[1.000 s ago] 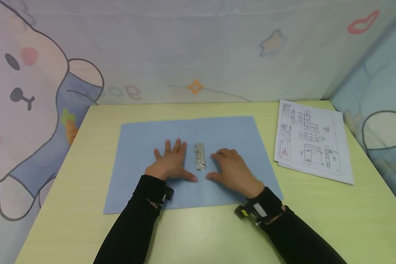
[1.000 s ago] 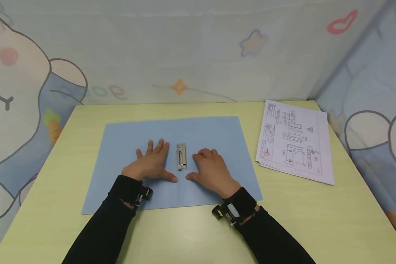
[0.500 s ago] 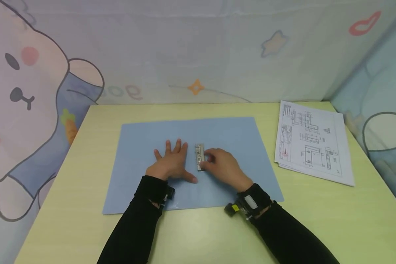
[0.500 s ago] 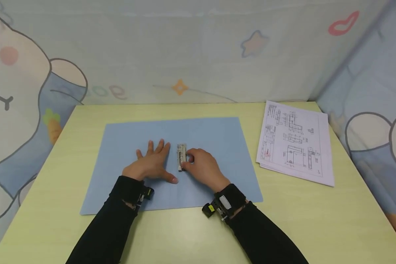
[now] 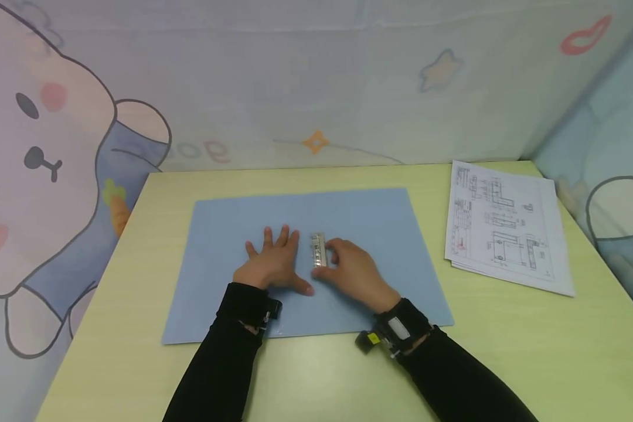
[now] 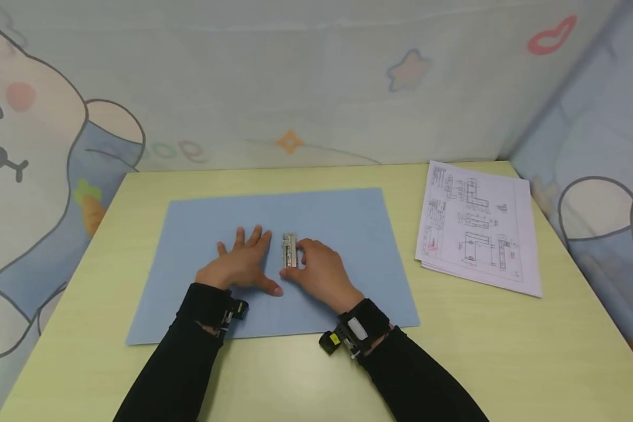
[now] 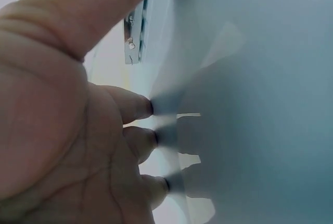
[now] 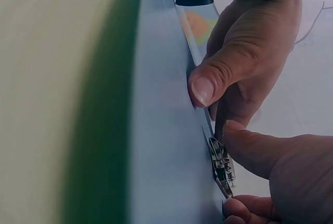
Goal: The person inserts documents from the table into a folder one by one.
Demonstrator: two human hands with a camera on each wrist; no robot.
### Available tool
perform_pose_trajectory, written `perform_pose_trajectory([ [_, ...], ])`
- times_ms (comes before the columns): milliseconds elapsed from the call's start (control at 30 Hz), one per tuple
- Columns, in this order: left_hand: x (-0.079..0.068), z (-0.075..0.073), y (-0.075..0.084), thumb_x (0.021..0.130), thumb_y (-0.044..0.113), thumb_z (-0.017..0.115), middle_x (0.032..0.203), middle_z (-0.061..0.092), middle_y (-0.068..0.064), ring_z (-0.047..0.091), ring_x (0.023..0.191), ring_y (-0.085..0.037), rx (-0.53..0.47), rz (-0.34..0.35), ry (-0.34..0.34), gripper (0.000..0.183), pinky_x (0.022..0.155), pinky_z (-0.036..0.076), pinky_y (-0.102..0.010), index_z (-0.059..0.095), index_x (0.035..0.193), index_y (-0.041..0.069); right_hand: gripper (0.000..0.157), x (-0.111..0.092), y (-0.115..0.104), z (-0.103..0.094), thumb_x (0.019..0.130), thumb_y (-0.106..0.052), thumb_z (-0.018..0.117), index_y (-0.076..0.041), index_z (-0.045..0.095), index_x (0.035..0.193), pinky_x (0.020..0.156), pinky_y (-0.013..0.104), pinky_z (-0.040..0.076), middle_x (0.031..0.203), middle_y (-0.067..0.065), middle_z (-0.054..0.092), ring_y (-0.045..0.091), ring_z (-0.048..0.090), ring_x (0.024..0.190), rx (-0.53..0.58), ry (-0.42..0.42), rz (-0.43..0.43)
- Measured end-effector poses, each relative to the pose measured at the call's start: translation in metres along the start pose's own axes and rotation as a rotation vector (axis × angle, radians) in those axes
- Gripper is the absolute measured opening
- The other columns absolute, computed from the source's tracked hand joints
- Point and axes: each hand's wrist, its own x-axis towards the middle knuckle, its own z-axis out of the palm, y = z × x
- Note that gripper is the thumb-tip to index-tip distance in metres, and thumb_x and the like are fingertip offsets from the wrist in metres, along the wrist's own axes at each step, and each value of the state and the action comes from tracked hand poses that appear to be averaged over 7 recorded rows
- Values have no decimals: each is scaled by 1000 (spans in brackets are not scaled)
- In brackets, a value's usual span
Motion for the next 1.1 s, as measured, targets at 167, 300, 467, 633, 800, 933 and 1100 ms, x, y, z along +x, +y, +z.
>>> perform_pose_trajectory([
  [167,2,2,7,61,69,78,163,1,-8,-12,142,-47,-25,-26,5,125,100,2,-82,12,157,23,65,0,2,-3,80,-45,75,-4,56,126,58,31,41,84,3,58,17,51,70,17,-3,-2],
  [300,3,2,11,61,68,79,164,1,-4,-13,141,-47,-27,-47,6,125,99,1,-83,11,157,26,66,1,2,-3,80,-45,75,-3,55,126,56,31,41,83,3,57,17,51,67,7,-3,-1],
  [467,4,1,13,61,68,79,164,1,-4,-14,141,-47,-21,-48,-2,125,99,1,-83,10,157,26,67,1,1,-4,79,-45,76,-4,54,126,56,31,41,83,3,57,17,51,67,-16,-11,17],
  [633,4,0,12,62,67,79,164,0,-4,-14,141,-47,-11,-52,-12,124,99,2,-83,10,157,26,67,3,-1,-5,79,-44,77,-3,52,126,56,31,42,83,3,58,17,52,68,-17,-30,10],
  [800,3,0,12,63,66,79,164,-1,-4,-14,141,-47,-15,-56,-22,123,98,2,-83,9,157,26,67,6,0,-3,79,-44,77,-3,51,126,55,31,43,84,3,58,17,53,68,-32,-61,4],
  [933,2,1,11,63,67,79,164,-2,-4,-15,141,-47,-18,-51,-24,124,98,2,-84,9,157,26,64,8,2,-3,81,-41,73,-1,51,125,54,31,43,79,3,58,17,53,65,-36,-82,-9],
  [1100,4,1,10,62,68,78,164,-2,-3,-14,142,-46,-9,-50,-27,124,100,2,-82,9,157,27,57,10,-1,-11,86,-43,61,-2,55,124,57,32,45,78,5,61,18,54,65,-11,-101,25],
])
